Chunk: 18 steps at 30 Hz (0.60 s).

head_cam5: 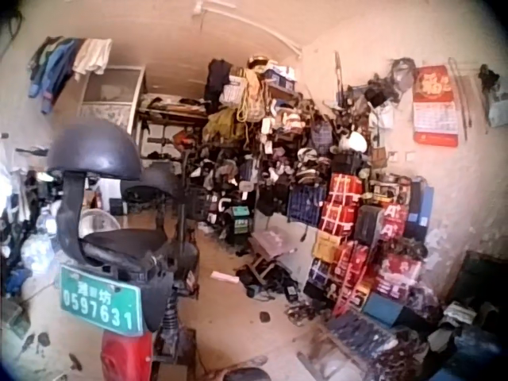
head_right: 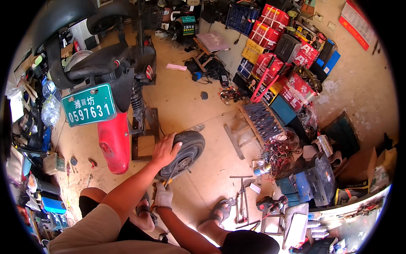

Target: The person removes a wheel from a motorcycle using a wrench and then uses prying tools to separate the tire from the wheel rim before pulling it off.

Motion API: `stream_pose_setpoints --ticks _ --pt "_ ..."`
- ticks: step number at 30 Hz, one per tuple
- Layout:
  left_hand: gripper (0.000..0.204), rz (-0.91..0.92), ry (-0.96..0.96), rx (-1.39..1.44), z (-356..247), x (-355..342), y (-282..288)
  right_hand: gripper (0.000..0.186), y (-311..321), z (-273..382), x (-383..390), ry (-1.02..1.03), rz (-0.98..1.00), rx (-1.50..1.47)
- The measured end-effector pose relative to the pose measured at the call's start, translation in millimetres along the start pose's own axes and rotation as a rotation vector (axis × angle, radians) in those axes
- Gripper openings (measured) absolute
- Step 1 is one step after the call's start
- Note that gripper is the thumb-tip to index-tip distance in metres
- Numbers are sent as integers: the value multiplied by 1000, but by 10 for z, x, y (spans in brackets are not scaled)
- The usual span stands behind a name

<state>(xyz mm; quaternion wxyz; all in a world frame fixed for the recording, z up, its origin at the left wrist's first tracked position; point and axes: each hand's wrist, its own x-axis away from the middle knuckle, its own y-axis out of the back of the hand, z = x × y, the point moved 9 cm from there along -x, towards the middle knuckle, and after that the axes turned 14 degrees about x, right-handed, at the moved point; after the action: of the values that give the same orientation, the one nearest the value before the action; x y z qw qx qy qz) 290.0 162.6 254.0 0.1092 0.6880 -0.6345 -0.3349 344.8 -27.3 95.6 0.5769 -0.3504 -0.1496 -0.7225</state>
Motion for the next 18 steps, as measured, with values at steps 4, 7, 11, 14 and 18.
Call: stream_pose_setpoints --ticks 4,7,11,14,18 --pt "66 -109 -40 142 181 39 95 33 530 -241 -94 -67 -185 55" --pt "72 -201 -16 180 484 221 254 27 1072 -114 -182 -284 -243 95" --pt "75 -49 315 76 635 636 219 28 2191 -181 -761 -251 -375 182" --pt "87 18 230 171 430 685 221 22 2991 -309 -1121 -28 -596 224" --pt "110 34 126 144 295 816 212 16 3000 -503 -1222 -165 -610 -59"
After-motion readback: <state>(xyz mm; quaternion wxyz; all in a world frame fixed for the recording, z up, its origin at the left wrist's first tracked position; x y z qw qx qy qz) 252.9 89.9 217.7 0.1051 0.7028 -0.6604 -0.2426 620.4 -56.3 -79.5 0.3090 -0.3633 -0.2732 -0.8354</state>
